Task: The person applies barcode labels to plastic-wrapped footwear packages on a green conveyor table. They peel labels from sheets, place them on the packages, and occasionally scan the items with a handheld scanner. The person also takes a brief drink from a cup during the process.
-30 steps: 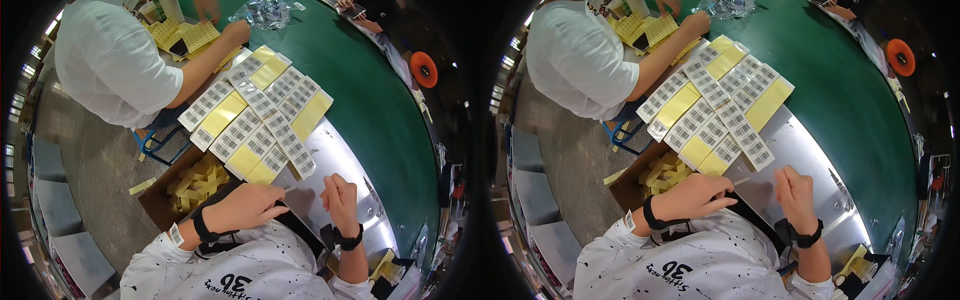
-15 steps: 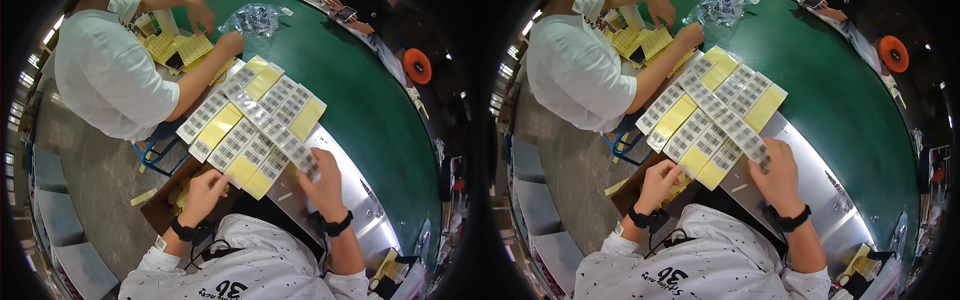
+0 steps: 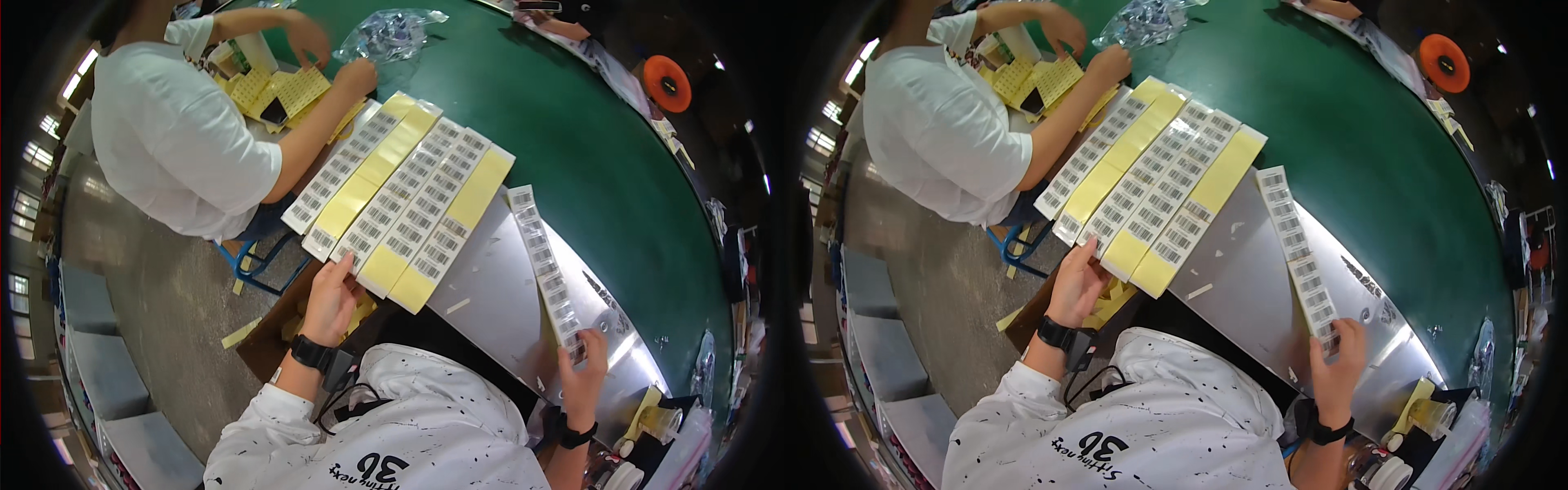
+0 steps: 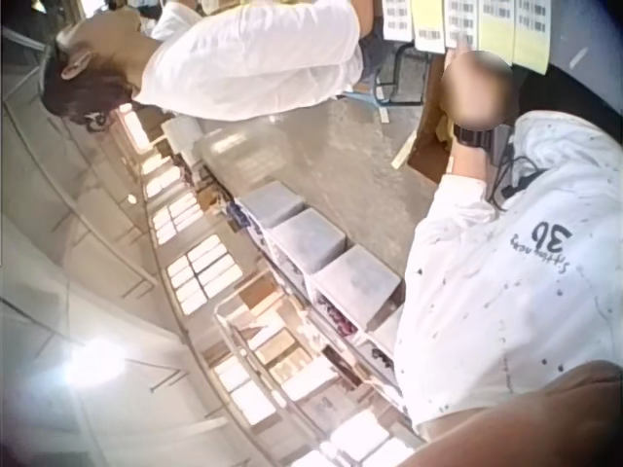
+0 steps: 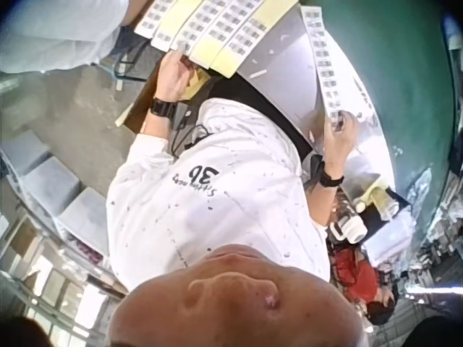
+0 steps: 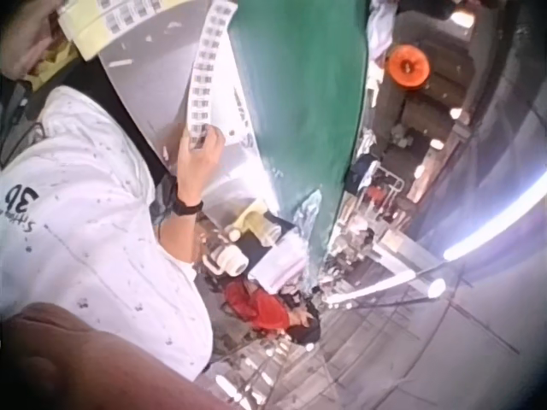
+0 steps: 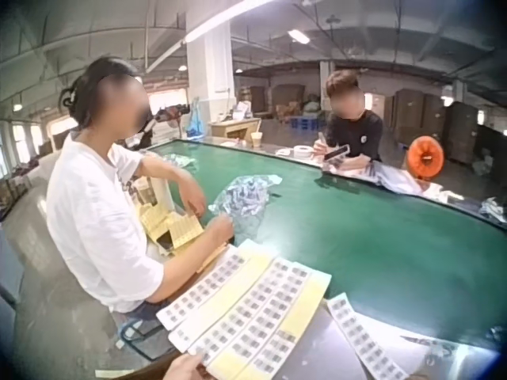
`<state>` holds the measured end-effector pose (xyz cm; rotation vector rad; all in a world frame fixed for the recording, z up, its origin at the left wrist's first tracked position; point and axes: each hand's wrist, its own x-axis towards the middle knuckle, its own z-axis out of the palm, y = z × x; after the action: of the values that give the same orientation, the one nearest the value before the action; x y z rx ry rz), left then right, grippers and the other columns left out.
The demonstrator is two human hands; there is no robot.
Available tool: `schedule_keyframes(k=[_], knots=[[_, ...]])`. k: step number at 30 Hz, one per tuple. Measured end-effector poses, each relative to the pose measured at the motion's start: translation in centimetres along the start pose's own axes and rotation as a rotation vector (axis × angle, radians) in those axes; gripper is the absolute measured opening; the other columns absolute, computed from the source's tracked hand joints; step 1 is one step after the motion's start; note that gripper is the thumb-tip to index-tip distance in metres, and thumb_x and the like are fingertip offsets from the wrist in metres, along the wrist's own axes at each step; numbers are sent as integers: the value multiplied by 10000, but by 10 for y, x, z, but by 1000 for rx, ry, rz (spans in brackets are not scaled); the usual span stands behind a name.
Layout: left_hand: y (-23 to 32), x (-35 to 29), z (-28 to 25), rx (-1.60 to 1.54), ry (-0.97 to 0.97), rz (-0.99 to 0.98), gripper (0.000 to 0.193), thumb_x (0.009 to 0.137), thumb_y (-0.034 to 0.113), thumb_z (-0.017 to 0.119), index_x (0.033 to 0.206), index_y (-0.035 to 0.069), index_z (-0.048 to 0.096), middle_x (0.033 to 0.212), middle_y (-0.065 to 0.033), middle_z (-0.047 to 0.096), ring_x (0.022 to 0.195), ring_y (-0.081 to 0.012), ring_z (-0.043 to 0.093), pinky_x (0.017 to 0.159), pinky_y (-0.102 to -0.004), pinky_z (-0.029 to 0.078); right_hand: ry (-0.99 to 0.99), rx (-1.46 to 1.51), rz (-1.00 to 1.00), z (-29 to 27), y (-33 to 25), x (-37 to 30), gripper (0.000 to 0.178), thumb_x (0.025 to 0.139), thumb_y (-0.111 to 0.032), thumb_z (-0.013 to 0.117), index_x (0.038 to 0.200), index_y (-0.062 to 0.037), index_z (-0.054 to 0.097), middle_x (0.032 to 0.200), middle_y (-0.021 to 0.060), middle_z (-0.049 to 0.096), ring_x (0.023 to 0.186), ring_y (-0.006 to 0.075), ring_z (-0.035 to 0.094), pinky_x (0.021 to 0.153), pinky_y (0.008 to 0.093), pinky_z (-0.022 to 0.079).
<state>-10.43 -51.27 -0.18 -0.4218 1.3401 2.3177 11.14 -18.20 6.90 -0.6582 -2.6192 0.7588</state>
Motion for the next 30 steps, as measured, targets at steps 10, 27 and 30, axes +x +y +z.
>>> schedule_keyframes(k=[10, 27, 30], knots=[[55, -31, 69, -61, -60, 174, 152, 932, 181, 579, 1025, 62, 569, 868, 12, 561, 732, -98, 476, 647, -247, 397, 71, 34, -82, -15, 4, -1, 299, 749, -69, 714, 1007, 29, 600, 1159, 170, 576, 1033, 329, 569, 895, 391, 456], [-3, -92, 173, 825, -592, 126, 330, 974, 259, 493, 1125, -16, 596, 953, -83, 649, 844, -127, 604, 727, -260, 481, -795, 1704, 270, 27, -70, 110, 353, 922, -52, 546, 1264, 27, 506, 1061, 92, 654, 908, 129, 653, 738, 270, 554], [-10, -71, 161, 362, -549, 19, 509, 1022, 384, 389, 1350, -4, 425, 1265, -127, 566, 1146, -219, 567, 973, -329, 450, -831, 1604, 159, 5, -68, 87, 391, 896, -3, 537, 1285, 14, 500, 1042, 75, 664, 862, 104, 645, 735, 257, 537]])
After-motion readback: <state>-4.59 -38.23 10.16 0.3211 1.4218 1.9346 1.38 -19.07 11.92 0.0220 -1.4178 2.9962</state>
